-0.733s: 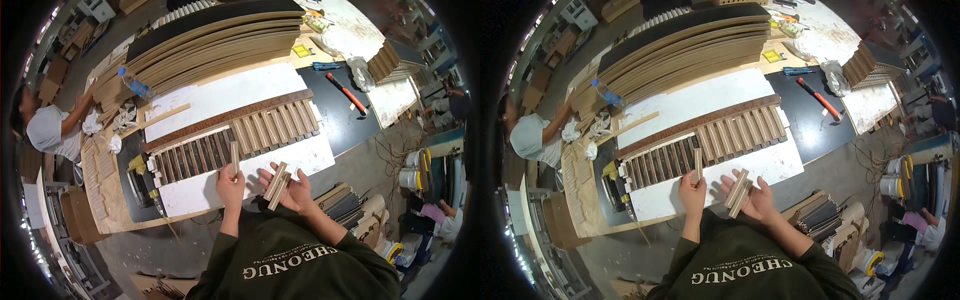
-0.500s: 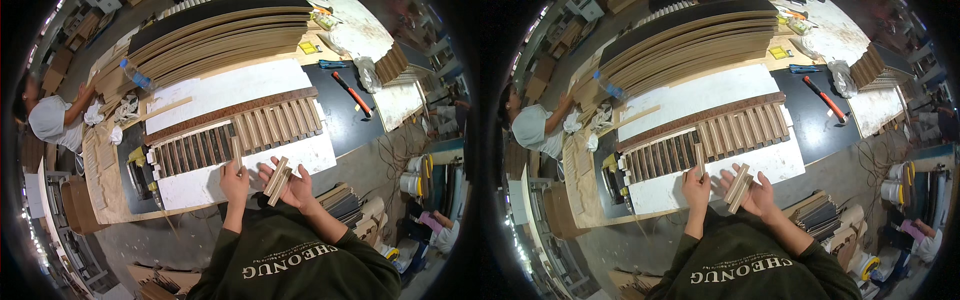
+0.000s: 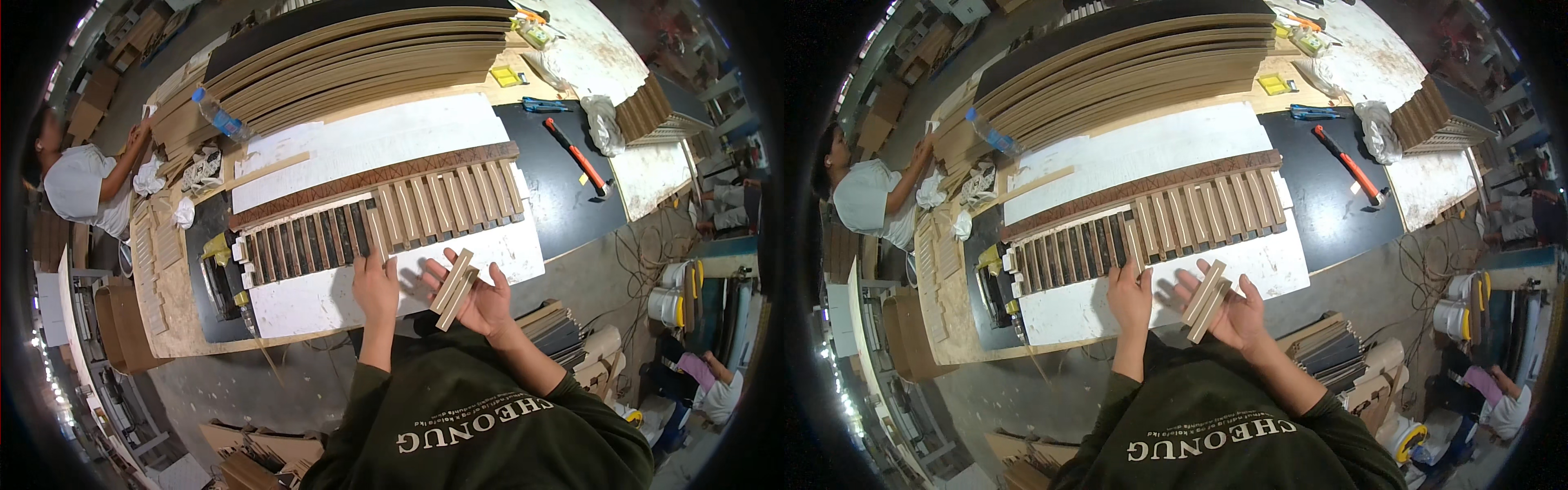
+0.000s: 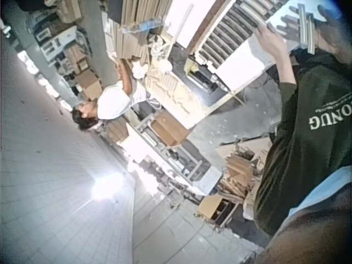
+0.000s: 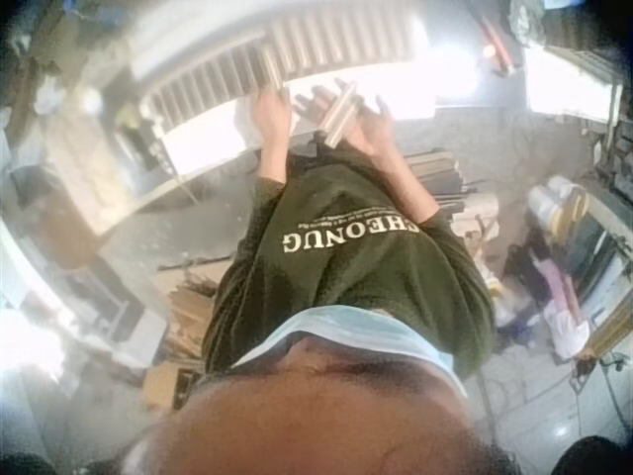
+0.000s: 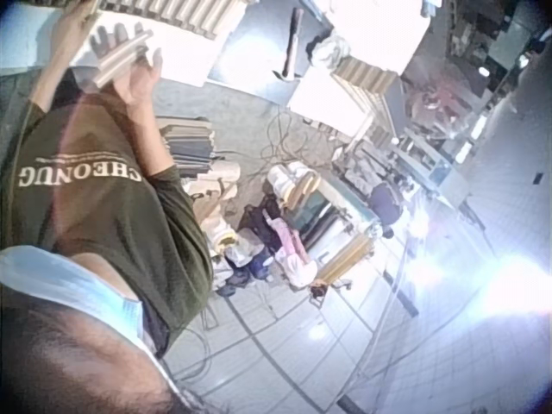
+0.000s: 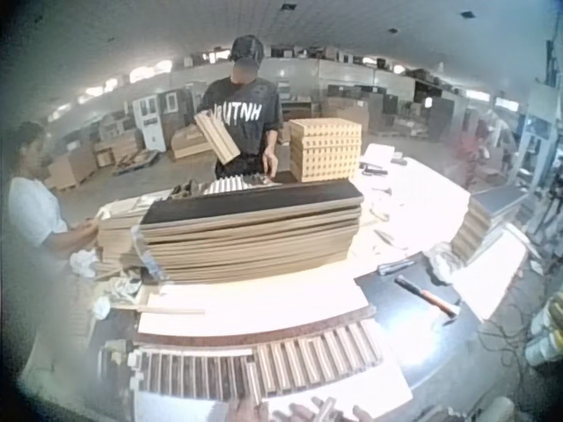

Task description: Assembling wooden furniture components by nailing slats into a frame using a pneumatic nail gun.

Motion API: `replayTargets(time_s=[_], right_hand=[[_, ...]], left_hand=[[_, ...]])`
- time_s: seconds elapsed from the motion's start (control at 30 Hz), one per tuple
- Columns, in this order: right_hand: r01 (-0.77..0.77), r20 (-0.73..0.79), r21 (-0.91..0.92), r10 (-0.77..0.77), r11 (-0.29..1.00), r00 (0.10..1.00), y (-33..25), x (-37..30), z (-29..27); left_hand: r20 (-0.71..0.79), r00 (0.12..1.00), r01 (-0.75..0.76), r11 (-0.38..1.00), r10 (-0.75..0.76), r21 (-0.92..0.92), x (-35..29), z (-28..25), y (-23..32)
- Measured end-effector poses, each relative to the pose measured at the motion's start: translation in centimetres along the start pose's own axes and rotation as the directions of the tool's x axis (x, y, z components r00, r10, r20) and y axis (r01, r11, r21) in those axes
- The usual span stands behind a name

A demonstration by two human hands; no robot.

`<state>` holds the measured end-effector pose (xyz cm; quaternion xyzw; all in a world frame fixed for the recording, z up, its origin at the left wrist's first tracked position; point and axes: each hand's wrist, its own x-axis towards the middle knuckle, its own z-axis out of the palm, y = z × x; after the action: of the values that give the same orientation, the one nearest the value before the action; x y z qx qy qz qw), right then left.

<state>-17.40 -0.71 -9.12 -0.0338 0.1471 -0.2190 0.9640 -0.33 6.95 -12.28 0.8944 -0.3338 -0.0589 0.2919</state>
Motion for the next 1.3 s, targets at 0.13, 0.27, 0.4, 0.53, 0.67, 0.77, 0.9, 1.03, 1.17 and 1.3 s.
replayTargets(time_s=[0.13,0.27,0.4,0.53,0.67,0.77,0.9,1.03,1.17,1.3], right_hand=[[-0.004,0.014,0.003,0.004,1.0,1.0,-0.3,0.4,0.7],[0.019,0.006,0.004,-0.019,1.0,1.0,-0.6,1.8,0.3],[0.024,0.081,0.09,-0.031,0.996,0.996,-0.4,2.8,0.4],[0.006,0.092,0.097,-0.015,0.995,0.996,0.3,3.0,0.8],[-0.018,0.089,0.089,0.01,0.996,0.996,1.2,2.7,0.7],[-0.024,0.09,0.076,0.017,0.997,0.996,1.7,2.5,0.8],[-0.056,0.063,0.044,0.053,0.997,0.997,2.0,2.3,0.8],[-0.063,0.064,0.04,0.06,0.997,0.996,2.5,2.4,-0.3],[-0.083,0.079,0.024,0.081,0.996,0.994,2.7,2.3,0.1],[-0.089,0.09,0.005,0.088,0.996,0.992,2.6,2.1,0.2]], left_hand=[[-0.028,0.969,-0.237,0.96,0.244,0.152,1.9,0.5,-1.9],[0.029,0.96,-0.28,0.943,0.279,0.181,2.4,-0.5,-1.8],[0.108,0.975,-0.154,0.941,0.195,-0.302,-0.3,-3.4,1.0],[0.219,0.931,-0.154,0.859,0.292,-0.488,-2.9,-5.0,2.8],[0.256,0.926,-0.134,0.876,0.277,-0.463,-3.2,-4.9,2.3],[0.279,0.922,-0.123,0.887,0.268,-0.446,-3.3,-5.3,2.0],[0.169,0.935,-0.253,0.919,0.312,-0.302,-3.8,-5.2,1.4],[0.222,0.94,-0.193,0.939,0.26,-0.284,-3.5,-6.0,1.7],[0.118,0.985,-0.081,0.949,0.122,-0.305,-2.2,-6.0,-0.2],[-0.038,0.999,-0.007,0.998,0.005,-0.056,-0.5,-4.3,-3.4]])
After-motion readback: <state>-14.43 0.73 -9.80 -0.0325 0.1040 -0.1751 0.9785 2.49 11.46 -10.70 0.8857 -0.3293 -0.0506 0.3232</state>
